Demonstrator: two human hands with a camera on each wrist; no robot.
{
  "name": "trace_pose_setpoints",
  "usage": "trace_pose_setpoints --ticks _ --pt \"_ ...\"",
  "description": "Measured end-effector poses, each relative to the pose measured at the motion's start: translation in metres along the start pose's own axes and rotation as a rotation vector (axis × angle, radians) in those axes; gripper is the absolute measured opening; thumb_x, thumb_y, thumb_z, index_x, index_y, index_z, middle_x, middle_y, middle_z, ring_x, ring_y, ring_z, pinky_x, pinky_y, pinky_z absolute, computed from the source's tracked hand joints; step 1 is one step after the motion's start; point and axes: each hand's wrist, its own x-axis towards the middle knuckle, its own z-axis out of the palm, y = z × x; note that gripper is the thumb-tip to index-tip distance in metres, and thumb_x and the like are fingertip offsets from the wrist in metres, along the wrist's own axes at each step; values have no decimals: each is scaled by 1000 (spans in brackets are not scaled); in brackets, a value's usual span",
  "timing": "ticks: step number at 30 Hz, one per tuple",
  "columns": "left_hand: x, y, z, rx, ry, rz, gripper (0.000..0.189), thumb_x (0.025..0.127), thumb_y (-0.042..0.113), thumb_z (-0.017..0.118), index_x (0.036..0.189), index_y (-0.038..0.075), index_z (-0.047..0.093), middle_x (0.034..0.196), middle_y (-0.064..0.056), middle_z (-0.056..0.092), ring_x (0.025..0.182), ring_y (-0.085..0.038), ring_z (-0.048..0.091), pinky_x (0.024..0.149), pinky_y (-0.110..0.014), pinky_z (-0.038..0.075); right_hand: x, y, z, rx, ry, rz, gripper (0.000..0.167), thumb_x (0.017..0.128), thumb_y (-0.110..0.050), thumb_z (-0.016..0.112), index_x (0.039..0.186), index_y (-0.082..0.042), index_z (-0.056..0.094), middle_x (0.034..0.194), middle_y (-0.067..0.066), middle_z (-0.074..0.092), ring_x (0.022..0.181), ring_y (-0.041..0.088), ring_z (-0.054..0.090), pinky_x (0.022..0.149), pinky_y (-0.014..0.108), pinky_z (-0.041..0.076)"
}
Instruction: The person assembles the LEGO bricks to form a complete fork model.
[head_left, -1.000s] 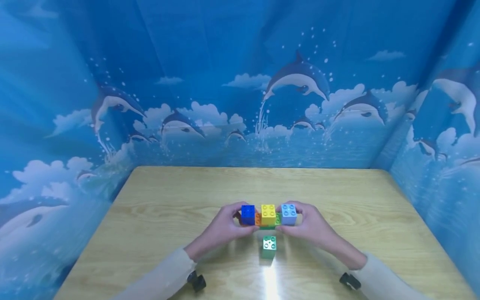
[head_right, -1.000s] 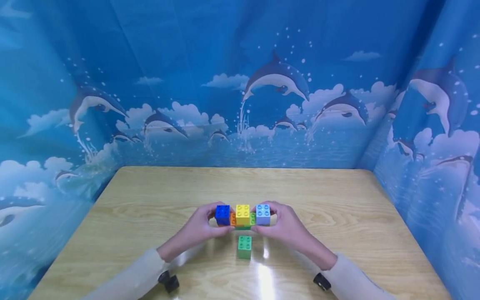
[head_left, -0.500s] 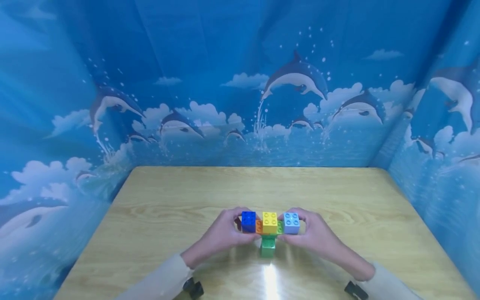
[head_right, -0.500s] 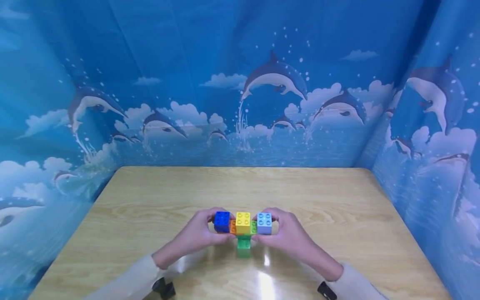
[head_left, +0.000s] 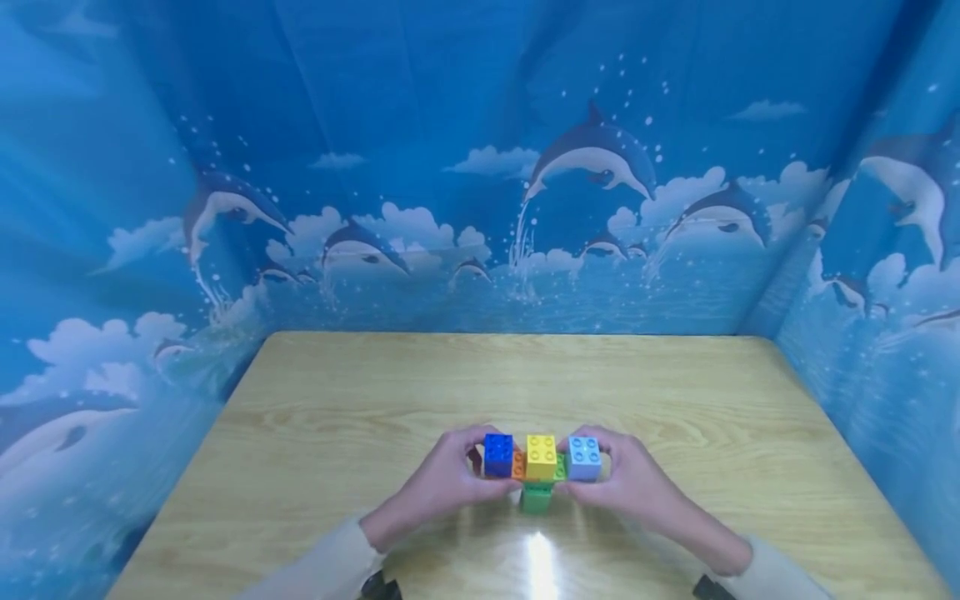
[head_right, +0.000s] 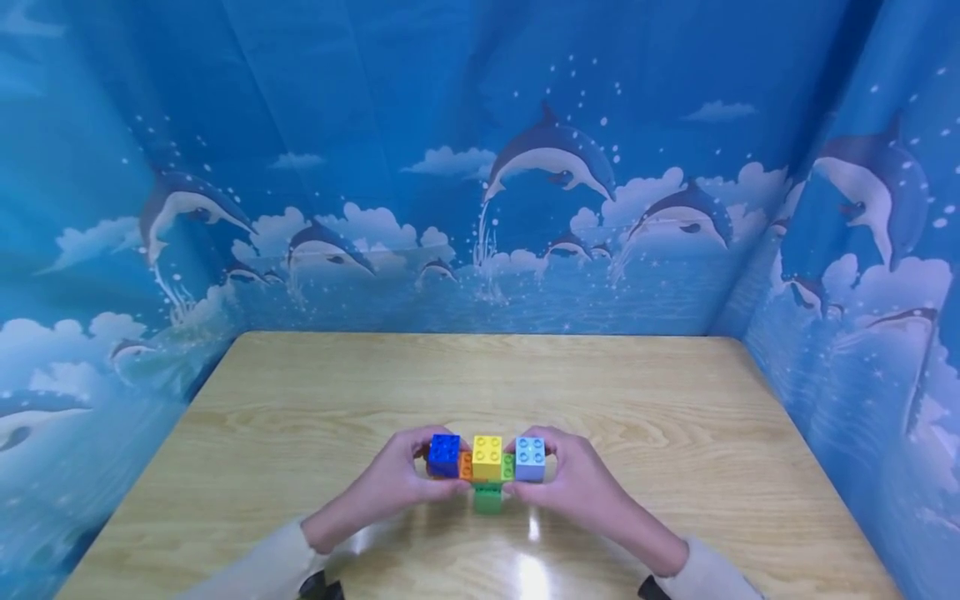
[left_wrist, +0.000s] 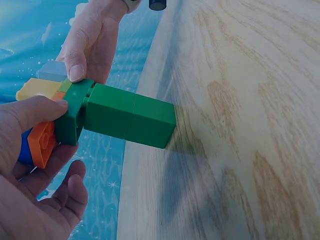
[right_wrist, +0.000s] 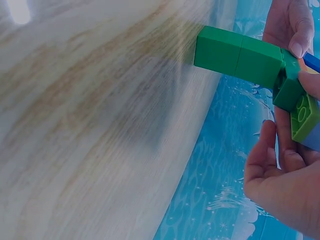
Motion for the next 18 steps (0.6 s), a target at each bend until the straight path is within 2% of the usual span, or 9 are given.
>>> trace_pose_setpoints --ticks 4,8,12,18 --pt "-2 -2 0 -10 -15 9 41 82 14 97 117 9 76 98 3 72 83 -26 67 67 -25 59 -2 -1 1 1 -10 13 42 84 -21 95 118 -9 74 106 -8 76 103 17 70 96 38 55" --pt "-3 -2 1 13 -33 40 37 82 12 96 113 14 76 98 5 71 84 -25 65 69 -26 58 -6 0 1 11 -6 4 43 83 -20 96 118 -10 75 107 -5 75 96 18 70 87 31 60" --pt "-3 -1 0 26 -43 60 33 82 10 96 108 17 76 98 5 70 85 -26 64 69 -25 57 -7 1 1 18 4 -20 44 82 -18 97 119 -9 76 106 -3 76 91 18 70 79 31 62" --pt "-1 2 -4 58 -58 42 34 81 11 96 108 18 76 98 4 70 87 -29 65 69 -27 58 -4 1 2 31 3 -3 45 82 -17 97 120 -6 76 105 -1 77 89 19 72 76 32 64"
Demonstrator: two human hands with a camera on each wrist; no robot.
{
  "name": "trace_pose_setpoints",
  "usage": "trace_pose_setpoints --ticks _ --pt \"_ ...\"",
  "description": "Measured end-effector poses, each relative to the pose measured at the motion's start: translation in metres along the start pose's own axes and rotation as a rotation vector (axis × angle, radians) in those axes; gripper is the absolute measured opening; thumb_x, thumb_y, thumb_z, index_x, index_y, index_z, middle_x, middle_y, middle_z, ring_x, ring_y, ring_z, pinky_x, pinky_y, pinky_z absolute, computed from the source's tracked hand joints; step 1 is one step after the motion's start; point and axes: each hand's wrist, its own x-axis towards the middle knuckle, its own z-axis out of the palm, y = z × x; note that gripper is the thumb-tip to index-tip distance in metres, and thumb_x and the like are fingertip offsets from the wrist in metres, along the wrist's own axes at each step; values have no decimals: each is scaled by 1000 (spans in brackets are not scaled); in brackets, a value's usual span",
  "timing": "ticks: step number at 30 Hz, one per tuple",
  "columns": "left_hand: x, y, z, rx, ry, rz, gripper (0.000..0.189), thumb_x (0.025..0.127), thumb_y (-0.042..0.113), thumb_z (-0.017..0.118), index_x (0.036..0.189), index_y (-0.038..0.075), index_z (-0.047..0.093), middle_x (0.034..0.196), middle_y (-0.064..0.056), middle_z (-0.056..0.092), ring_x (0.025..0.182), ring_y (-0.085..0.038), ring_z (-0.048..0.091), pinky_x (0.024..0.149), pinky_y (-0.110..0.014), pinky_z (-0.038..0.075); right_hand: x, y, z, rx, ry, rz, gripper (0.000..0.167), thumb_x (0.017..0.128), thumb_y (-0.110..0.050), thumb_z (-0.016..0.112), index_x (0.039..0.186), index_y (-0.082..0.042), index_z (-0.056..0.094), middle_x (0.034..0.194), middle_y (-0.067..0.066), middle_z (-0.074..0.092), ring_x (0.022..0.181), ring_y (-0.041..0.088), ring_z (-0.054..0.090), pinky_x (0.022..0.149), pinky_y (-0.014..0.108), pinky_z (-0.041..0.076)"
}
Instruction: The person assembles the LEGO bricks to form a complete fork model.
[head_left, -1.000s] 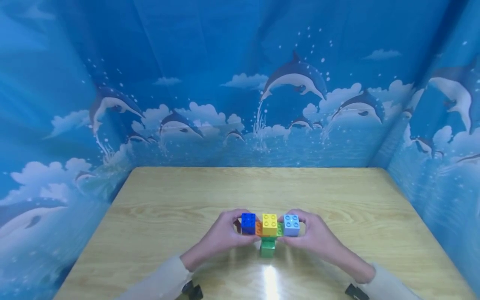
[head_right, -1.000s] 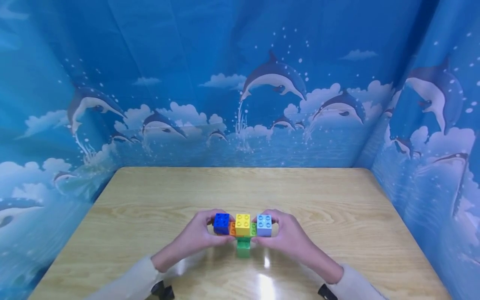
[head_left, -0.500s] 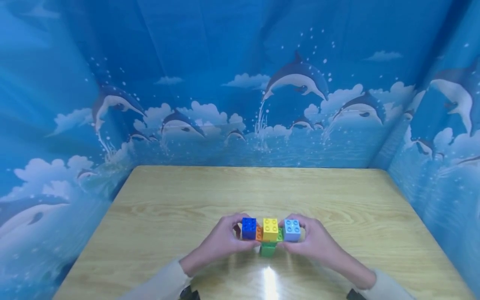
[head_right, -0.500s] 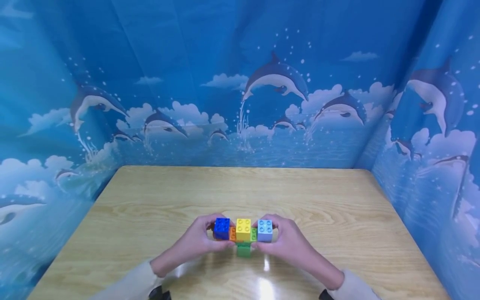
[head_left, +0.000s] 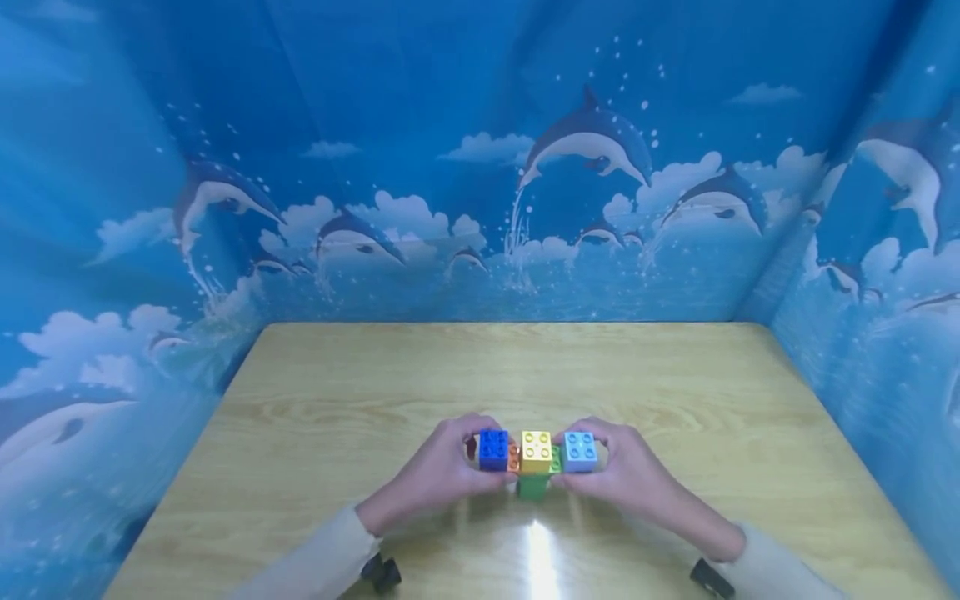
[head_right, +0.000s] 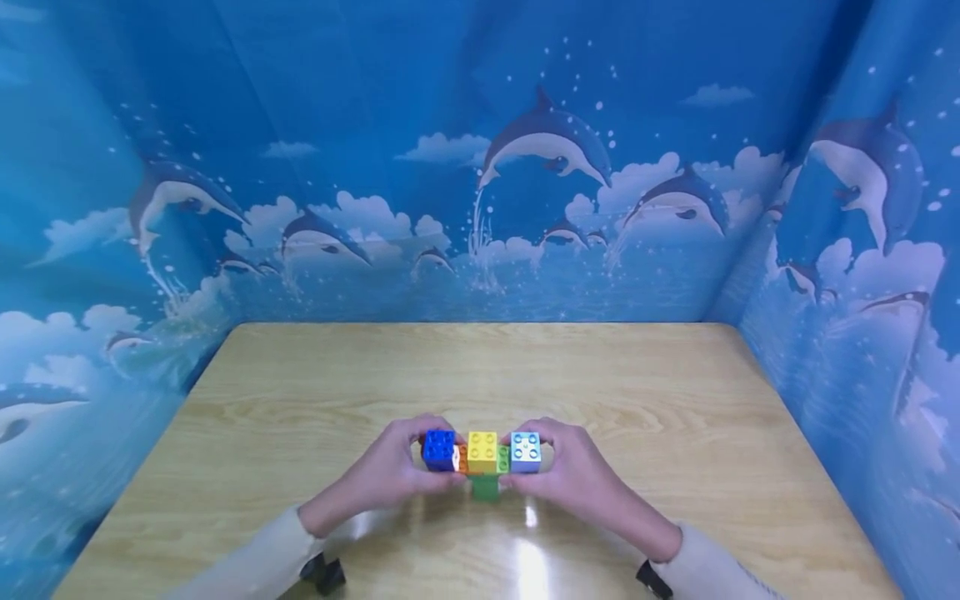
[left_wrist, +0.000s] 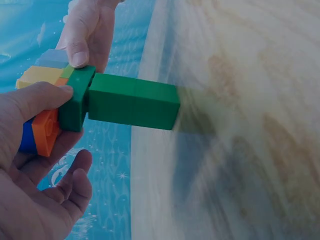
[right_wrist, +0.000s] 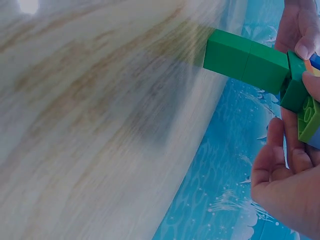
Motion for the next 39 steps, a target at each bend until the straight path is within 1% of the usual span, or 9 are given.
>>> trace_pose_setpoints --ticks 5,9,12,17,21,26,31,35,39 --pt "1 0 -2 44 -7 20 34 82 11 96 108 17 76 97 4 68 87 -28 65 70 -28 58 1 1 2 6 9 -2 45 82 -17 97 120 -6 76 107 0 77 90 20 72 76 32 64" --pt "2 -3 -1 64 -6 58 36 82 8 96 110 19 76 100 7 68 91 -25 64 77 -31 58 0 2 1 -11 16 -27 44 80 -16 98 118 -11 77 111 0 75 92 20 71 76 33 64" --pt "3 -5 0 54 -13 75 36 82 8 95 110 21 76 102 9 69 93 -23 65 81 -32 59 1 1 -3 -22 -6 -33 44 81 -16 98 119 -13 77 113 0 75 93 20 71 77 33 64" --pt "4 -5 1 36 -39 63 33 85 14 95 109 21 73 98 10 72 88 -18 65 76 -30 59 3 -3 -9 -38 -55 11 45 83 -19 97 123 -12 76 114 0 76 96 20 73 81 32 63" --pt "2 -4 2 50 -41 68 32 86 12 94 108 21 72 96 11 72 86 -15 65 74 -28 58 3 -4 -8 -39 -61 16 45 83 -19 96 123 -12 75 113 -1 77 97 20 73 83 32 63" --pt "1 -4 2 42 -51 52 33 85 9 93 107 19 71 96 11 72 88 -14 67 78 -29 60 4 -2 -5 -19 -67 -5 45 83 -20 97 122 -13 75 109 -3 77 94 20 72 81 33 63" --pt "2 -4 7 14 -55 39 36 84 6 92 106 20 68 102 12 74 95 -12 70 86 -29 61 5 0 -6 -29 -96 -42 42 85 -20 95 121 -15 74 112 -4 76 97 18 72 84 33 62" --pt "6 -2 11 -44 -54 6 35 85 8 93 105 20 67 107 11 76 100 -12 72 89 -30 61 7 0 -11 -46 -104 -63 42 85 -18 95 120 -17 73 113 -5 76 100 19 71 87 34 61" --pt "7 1 13 -57 -40 -39 35 84 11 95 105 20 68 106 10 76 99 -14 72 88 -30 62 8 1 -16 -37 -123 -41 41 85 -18 94 121 -15 73 114 -3 76 101 20 72 88 33 62"
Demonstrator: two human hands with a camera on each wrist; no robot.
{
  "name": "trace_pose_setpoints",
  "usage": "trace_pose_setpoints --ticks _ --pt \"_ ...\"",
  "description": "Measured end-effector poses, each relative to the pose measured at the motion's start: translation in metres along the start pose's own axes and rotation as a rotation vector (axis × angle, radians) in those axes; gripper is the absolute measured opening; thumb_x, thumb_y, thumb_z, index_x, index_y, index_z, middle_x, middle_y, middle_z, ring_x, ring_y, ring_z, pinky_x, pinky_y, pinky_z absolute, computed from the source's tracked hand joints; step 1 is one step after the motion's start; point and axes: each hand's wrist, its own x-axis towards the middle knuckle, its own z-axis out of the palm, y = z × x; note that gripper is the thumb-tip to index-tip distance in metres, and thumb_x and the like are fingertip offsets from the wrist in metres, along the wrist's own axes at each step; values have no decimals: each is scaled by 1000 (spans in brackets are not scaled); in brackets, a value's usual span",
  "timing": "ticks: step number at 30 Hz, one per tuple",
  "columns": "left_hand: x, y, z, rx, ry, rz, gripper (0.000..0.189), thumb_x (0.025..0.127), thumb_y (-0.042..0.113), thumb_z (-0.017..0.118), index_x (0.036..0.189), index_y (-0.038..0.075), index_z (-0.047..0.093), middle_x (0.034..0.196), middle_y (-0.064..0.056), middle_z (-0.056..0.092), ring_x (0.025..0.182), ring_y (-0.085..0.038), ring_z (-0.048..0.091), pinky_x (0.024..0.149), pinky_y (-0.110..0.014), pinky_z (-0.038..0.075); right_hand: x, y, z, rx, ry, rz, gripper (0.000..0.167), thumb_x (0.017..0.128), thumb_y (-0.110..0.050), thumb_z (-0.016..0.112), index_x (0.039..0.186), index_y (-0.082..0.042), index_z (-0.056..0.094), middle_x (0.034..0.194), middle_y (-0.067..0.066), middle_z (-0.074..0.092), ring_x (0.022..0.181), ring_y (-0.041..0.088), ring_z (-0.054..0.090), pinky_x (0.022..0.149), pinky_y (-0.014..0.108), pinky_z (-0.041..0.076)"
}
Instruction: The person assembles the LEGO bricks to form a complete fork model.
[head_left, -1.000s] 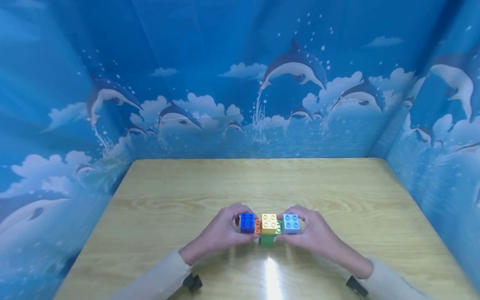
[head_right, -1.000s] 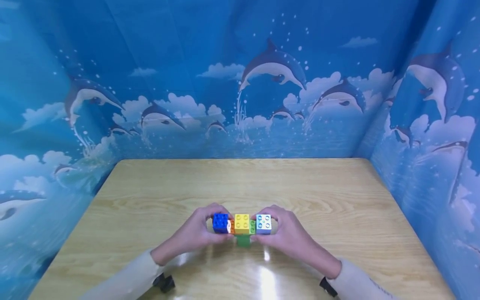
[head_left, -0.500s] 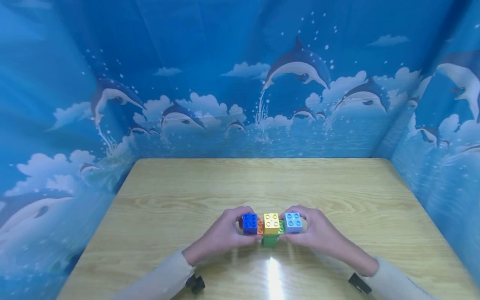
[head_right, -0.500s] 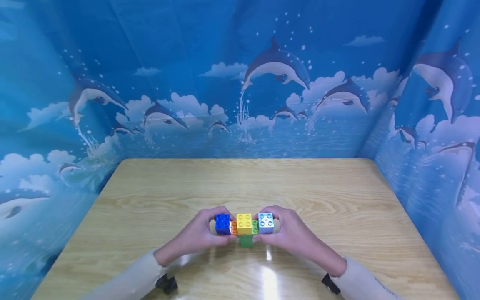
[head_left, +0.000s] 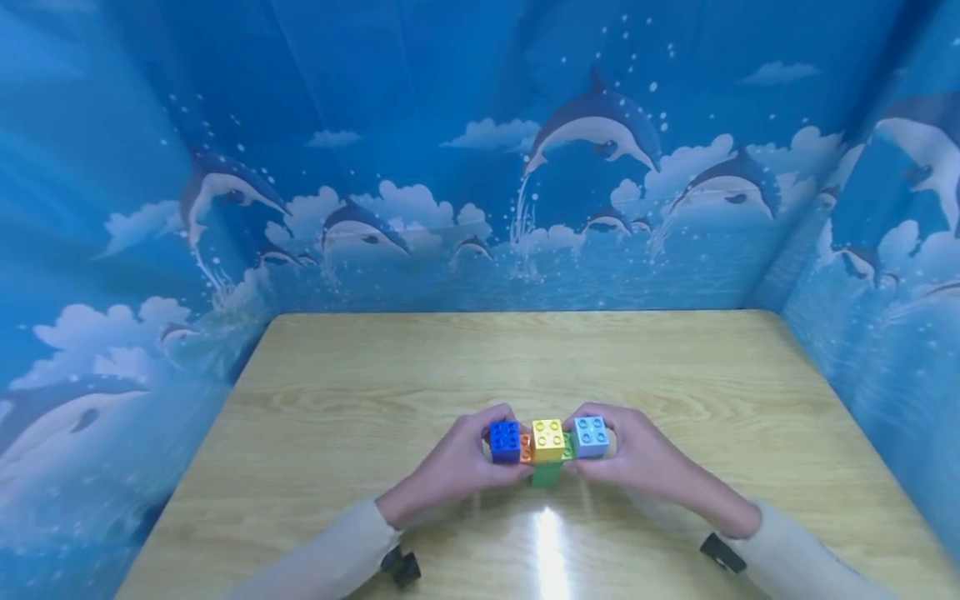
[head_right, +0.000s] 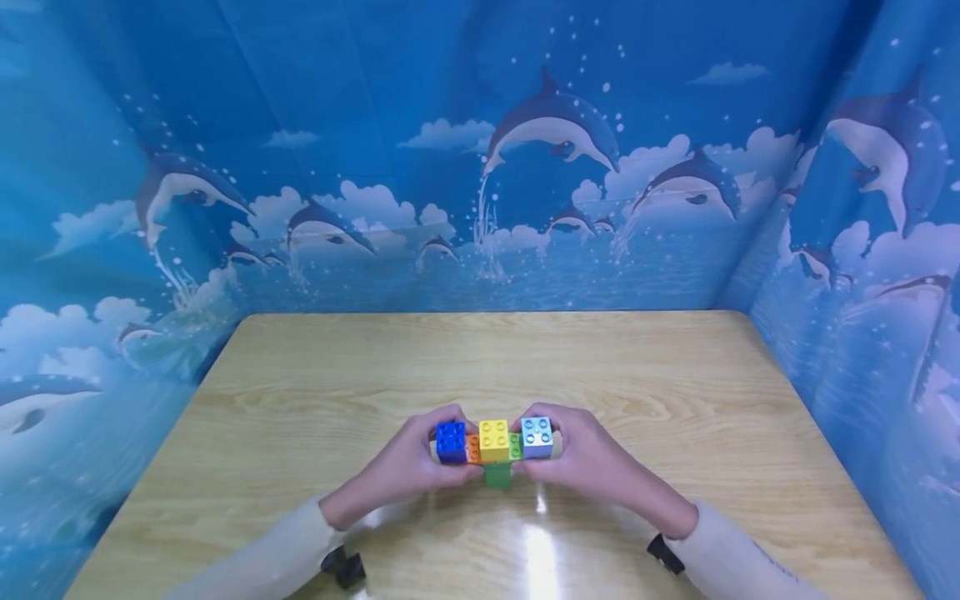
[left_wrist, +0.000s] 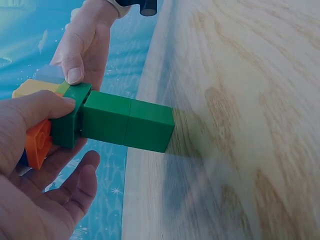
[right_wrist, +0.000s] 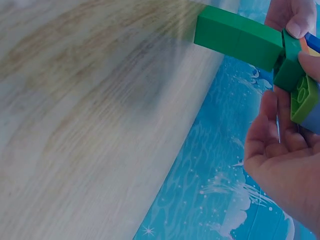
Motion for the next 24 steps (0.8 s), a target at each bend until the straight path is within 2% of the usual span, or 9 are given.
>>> trace_pose_setpoints --ticks 6,12,15,19,24 --pt "0 0 6 -14 43 -32 39 81 10 97 107 19 69 105 7 75 98 -15 72 85 -30 63 0 -2 -3 35 -31 27 42 87 -20 94 122 -12 73 113 1 77 100 23 74 86 34 64" --pt "0 -3 15 -2 113 -56 48 78 12 100 116 19 71 113 10 75 107 -11 72 94 -30 60 0 -1 -6 67 -47 58 42 88 -16 92 124 -7 72 113 3 77 100 24 75 87 33 63" --pt "0 -4 18 34 129 -25 54 78 8 99 122 15 70 119 7 75 111 -12 72 97 -29 59 0 -1 -7 78 -45 69 42 88 -14 92 124 -6 72 116 5 77 102 25 75 87 32 63" --pt "0 -5 19 38 118 34 57 77 0 96 125 11 66 123 -2 75 111 -15 73 93 -27 60 -2 -1 -6 84 -30 58 42 87 -11 92 124 -4 72 116 8 76 101 24 75 86 32 64" --pt "-2 -6 19 48 100 74 53 78 -3 94 120 13 68 116 1 77 106 -11 73 91 -26 60 -3 -4 -4 50 -1 20 42 85 -9 93 122 -3 73 114 9 75 96 20 73 81 31 64"
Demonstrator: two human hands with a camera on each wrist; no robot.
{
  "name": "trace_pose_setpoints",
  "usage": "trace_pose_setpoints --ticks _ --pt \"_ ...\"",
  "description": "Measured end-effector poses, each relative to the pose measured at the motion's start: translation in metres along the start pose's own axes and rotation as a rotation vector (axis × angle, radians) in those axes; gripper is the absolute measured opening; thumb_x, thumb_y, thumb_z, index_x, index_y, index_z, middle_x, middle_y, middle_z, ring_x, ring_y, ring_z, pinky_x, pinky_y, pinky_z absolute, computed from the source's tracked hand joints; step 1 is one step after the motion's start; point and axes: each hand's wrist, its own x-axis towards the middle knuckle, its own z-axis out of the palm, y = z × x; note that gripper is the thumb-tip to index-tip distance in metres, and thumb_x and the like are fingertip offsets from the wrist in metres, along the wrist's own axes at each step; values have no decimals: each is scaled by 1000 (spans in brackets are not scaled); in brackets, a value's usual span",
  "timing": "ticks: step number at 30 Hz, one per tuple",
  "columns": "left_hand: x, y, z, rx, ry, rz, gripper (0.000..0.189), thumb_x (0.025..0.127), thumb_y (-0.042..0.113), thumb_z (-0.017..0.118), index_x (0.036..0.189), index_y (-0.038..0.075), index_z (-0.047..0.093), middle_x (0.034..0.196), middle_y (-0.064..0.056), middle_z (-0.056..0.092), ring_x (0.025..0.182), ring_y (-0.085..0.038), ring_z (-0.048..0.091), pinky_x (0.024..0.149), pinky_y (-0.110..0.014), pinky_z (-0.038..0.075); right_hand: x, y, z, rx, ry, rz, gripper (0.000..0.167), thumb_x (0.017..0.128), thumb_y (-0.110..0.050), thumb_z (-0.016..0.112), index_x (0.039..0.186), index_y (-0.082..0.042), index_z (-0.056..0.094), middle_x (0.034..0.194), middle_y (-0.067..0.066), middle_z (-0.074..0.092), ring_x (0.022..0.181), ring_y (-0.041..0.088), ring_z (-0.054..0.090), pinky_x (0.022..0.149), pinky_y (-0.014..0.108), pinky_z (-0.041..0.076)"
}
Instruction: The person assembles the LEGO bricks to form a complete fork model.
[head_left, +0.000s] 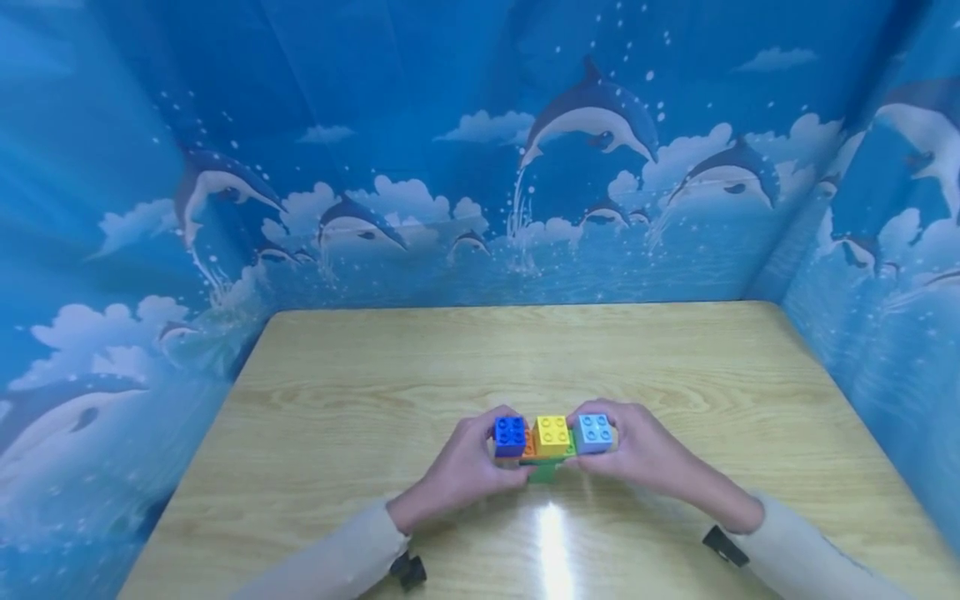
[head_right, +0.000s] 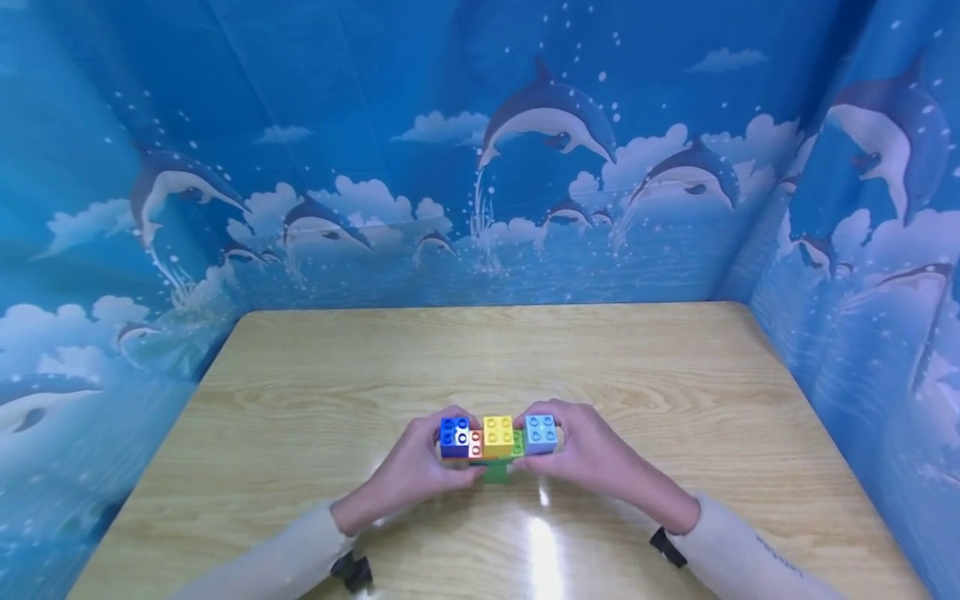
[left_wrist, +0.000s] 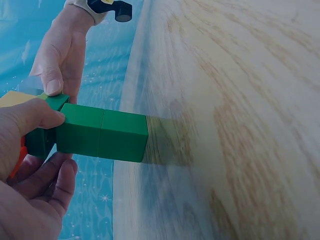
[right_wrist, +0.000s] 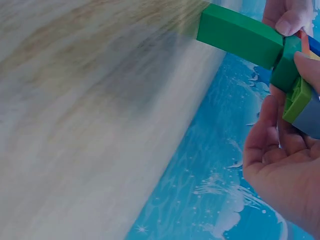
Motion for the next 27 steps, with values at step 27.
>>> trace_pose_setpoints --ticks 27 --pt "-1 -5 -6 -68 -67 2 42 85 6 94 124 10 77 116 7 78 108 -11 75 94 -28 60 6 -4 -5 -43 -54 -20 43 84 -13 95 121 -9 74 114 6 75 96 19 73 81 32 64"
